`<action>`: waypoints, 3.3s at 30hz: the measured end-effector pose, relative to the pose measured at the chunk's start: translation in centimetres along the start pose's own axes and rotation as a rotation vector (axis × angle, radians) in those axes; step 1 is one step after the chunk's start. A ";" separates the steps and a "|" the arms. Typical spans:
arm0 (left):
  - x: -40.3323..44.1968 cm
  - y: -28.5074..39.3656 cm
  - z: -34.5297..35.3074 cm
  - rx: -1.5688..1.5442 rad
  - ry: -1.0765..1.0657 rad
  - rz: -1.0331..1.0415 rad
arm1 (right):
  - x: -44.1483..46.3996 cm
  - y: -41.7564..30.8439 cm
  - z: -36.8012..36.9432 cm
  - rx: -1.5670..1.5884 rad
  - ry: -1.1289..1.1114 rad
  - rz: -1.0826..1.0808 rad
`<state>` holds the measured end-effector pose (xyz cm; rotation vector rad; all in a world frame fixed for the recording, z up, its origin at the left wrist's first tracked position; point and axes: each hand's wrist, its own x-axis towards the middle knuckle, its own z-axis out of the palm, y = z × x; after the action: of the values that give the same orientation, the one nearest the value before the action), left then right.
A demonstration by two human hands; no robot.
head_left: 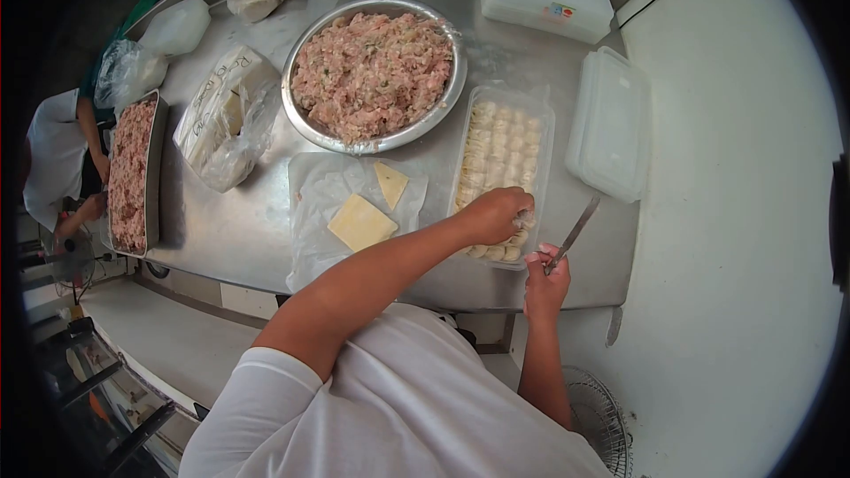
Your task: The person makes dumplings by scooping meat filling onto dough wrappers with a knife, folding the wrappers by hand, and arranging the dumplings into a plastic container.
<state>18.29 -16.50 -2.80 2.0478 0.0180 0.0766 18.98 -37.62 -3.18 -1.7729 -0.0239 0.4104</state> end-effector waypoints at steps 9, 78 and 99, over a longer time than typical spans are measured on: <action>-1.0 1.6 -1.5 0.080 -0.073 -0.199 | 1.1 -4.3 0.5 -0.297 -0.127 -0.133; -17.0 -3.2 -14.0 -1.895 1.295 -0.285 | 3.7 -16.7 18.5 -0.780 -0.830 -1.133; -19.1 1.8 -16.0 -1.783 1.067 0.055 | -0.5 -16.4 15.9 -0.565 -0.726 -1.014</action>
<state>-1.81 -4.03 5.22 0.0728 0.3956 0.8541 17.23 -18.72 9.56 -1.7868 -1.6036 0.2730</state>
